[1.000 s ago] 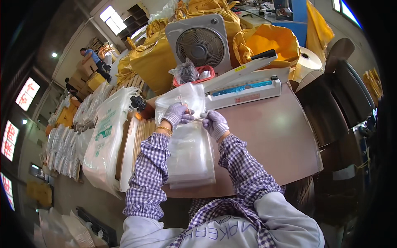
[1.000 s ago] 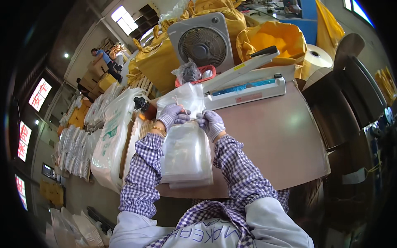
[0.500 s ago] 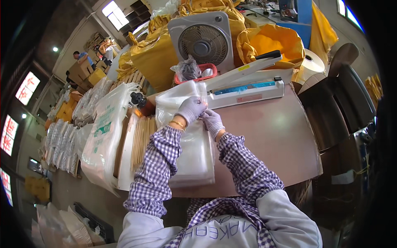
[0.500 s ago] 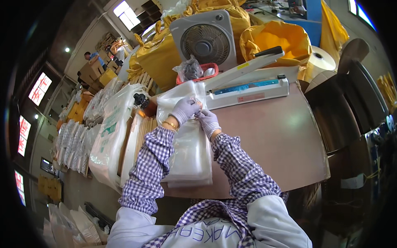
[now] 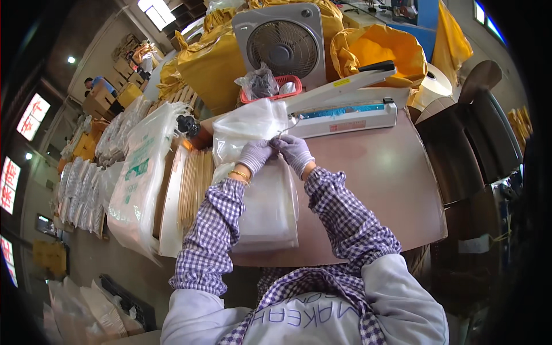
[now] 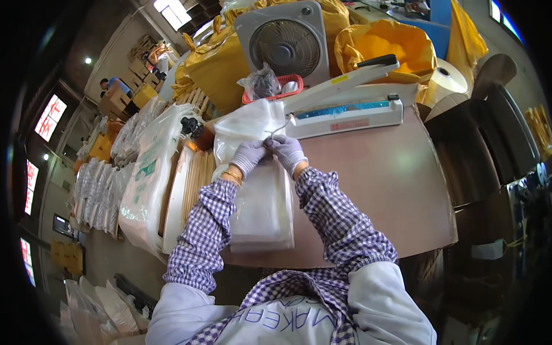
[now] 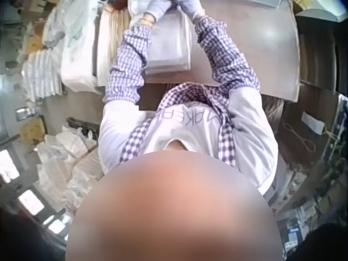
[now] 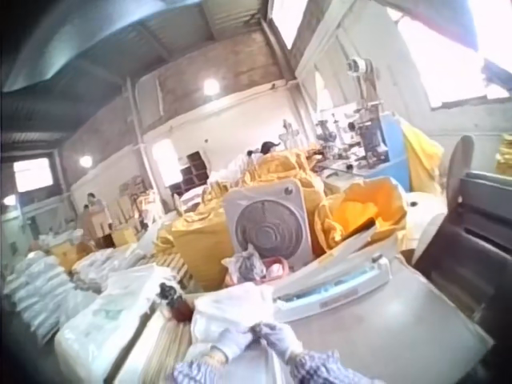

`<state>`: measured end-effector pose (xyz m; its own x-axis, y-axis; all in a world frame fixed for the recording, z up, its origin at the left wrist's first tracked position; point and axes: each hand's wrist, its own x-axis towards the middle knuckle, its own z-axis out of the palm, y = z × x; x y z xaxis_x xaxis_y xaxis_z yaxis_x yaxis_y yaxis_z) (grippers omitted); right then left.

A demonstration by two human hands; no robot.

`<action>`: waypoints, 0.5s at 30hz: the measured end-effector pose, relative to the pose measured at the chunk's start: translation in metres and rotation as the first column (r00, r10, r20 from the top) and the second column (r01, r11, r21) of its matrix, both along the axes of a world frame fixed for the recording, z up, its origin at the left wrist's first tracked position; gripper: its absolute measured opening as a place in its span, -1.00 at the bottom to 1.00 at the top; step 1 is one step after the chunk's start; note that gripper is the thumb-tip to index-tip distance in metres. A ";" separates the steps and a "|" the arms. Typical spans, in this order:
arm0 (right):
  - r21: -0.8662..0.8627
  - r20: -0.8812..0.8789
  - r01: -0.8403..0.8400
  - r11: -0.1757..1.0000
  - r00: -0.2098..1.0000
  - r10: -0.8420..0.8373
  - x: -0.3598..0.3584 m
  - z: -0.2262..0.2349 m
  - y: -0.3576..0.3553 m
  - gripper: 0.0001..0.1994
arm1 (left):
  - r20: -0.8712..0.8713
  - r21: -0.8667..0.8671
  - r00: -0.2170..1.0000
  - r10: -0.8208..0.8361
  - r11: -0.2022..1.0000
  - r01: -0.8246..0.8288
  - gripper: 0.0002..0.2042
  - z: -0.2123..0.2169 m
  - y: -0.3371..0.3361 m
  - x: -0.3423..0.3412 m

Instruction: Organize and pack stacks of white plastic bags into larger bundles at a workstation.

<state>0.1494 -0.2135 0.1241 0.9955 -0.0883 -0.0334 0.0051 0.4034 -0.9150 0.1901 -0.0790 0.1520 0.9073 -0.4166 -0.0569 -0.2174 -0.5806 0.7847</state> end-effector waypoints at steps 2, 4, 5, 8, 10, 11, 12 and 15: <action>-0.176 0.137 0.013 0.984 0.991 0.011 0.015 -0.016 -0.002 -0.81 | -0.211 -0.258 0.977 0.032 0.962 -0.088 -0.83 -0.003 0.000 0.003; -0.305 0.179 0.084 0.949 0.983 -0.030 0.030 -0.033 -0.010 -0.81 | -0.274 -0.260 0.960 0.046 0.958 -0.121 -0.85 -0.002 -0.009 0.009; -0.398 0.228 0.131 0.908 0.973 -0.041 0.031 -0.034 -0.011 -0.81 | -0.258 -0.264 0.965 0.045 0.958 -0.115 -0.85 0.002 -0.008 0.009; -0.759 0.089 0.127 0.638 0.992 -0.092 0.019 -0.018 -0.011 -0.79 | -0.332 -0.295 0.929 0.163 0.918 -0.266 -0.87 0.013 -0.007 0.012; -0.797 0.087 0.130 0.590 0.991 -0.100 0.011 -0.019 -0.022 -0.78 | -0.320 -0.284 0.927 0.196 0.914 -0.291 -0.88 0.014 -0.003 0.012; -0.825 0.107 0.148 0.546 0.989 -0.107 0.010 -0.022 -0.029 -0.77 | -0.285 -0.272 0.930 0.232 0.911 -0.311 -0.89 0.014 0.005 0.018; -0.795 0.032 0.102 0.597 0.991 -0.126 0.005 -0.029 -0.036 -0.76 | -0.272 -0.257 0.932 0.239 0.915 -0.310 -0.88 0.016 0.018 0.022; -0.748 -0.149 0.011 0.664 0.972 -0.184 -0.013 -0.048 -0.061 -0.78 | -0.359 -0.373 0.890 0.279 0.832 -0.412 -0.86 0.011 0.053 0.033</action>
<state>0.1367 -0.2741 0.0763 0.9584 -0.2660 -0.1039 -0.2071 -0.3968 -0.8942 0.2231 -0.0258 0.1627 0.9682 -0.1202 -0.2192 0.1979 -0.1670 0.9659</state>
